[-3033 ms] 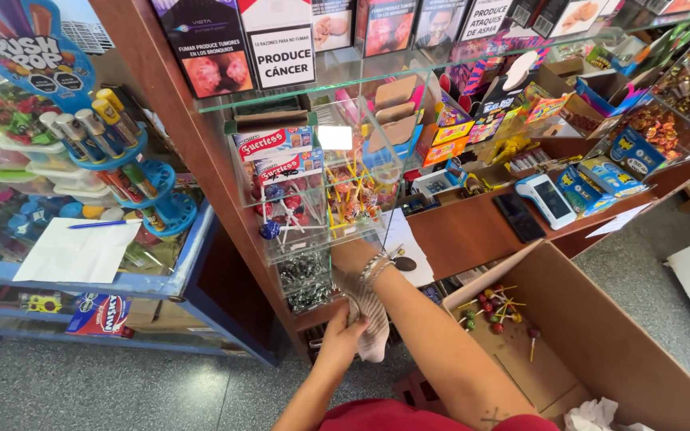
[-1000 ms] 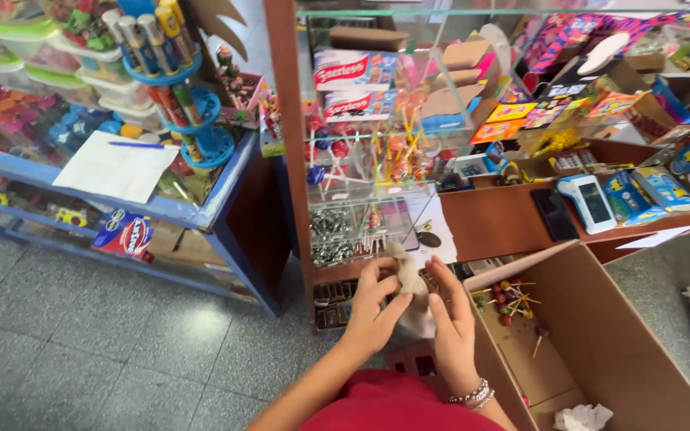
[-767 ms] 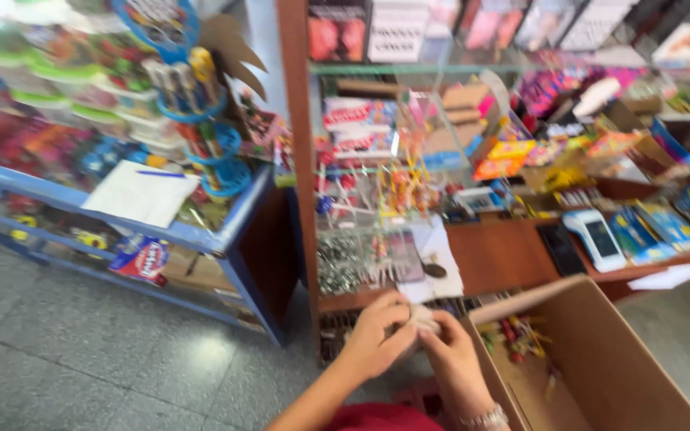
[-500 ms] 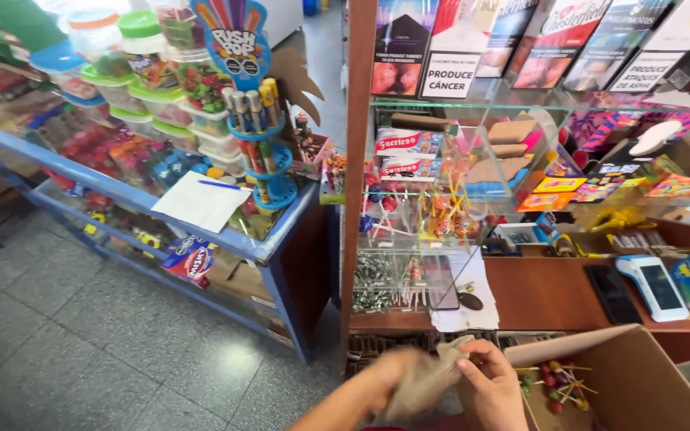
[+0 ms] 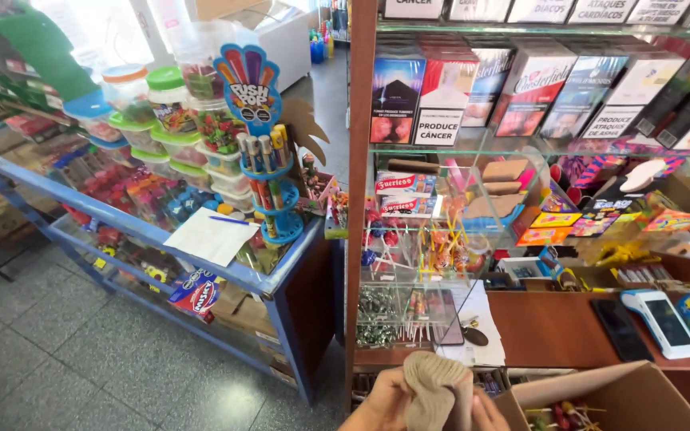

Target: Clearing out lollipops and small candy items from a glass display case into a cardboard box and wiping the shelf.

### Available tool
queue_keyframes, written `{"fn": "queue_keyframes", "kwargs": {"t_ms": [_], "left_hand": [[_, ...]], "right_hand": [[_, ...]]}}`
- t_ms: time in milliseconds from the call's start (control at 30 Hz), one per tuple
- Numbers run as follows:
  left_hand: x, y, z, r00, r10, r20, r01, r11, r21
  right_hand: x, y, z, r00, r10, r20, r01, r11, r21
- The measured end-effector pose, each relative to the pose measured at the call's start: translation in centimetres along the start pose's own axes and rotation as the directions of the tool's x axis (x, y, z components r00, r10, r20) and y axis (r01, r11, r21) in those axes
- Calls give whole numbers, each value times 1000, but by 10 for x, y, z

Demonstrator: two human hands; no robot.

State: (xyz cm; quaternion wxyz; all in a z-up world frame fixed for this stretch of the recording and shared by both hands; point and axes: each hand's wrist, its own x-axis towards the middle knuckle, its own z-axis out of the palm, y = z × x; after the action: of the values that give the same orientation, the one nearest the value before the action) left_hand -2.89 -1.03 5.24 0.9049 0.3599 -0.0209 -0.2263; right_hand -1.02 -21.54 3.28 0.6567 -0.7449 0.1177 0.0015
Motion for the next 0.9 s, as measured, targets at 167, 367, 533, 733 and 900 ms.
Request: {"fn": "queue_keyframes", "kwargs": {"t_ms": [167,367,533,733,900], "left_hand": [[83,9,-4,985,38,-169,-49,997,-60],[95,29,14,879,285,-381,-118,906,406],[117,20,25,826,489,-279,-116,633,766],[148,33,67,867,434,-244,27,447,894],[182,39,53,935,263,-238,-30,728,685]], "right_hand": [[-31,-12,19,886,463,7,-433,823,367],[1,67,10,913,215,347,-310,918,247],[-23,0,16,967,-42,252,18,995,98],[-1,-37,30,992,-90,85,73,981,181],[18,-49,35,996,-87,21,77,952,297]]}}
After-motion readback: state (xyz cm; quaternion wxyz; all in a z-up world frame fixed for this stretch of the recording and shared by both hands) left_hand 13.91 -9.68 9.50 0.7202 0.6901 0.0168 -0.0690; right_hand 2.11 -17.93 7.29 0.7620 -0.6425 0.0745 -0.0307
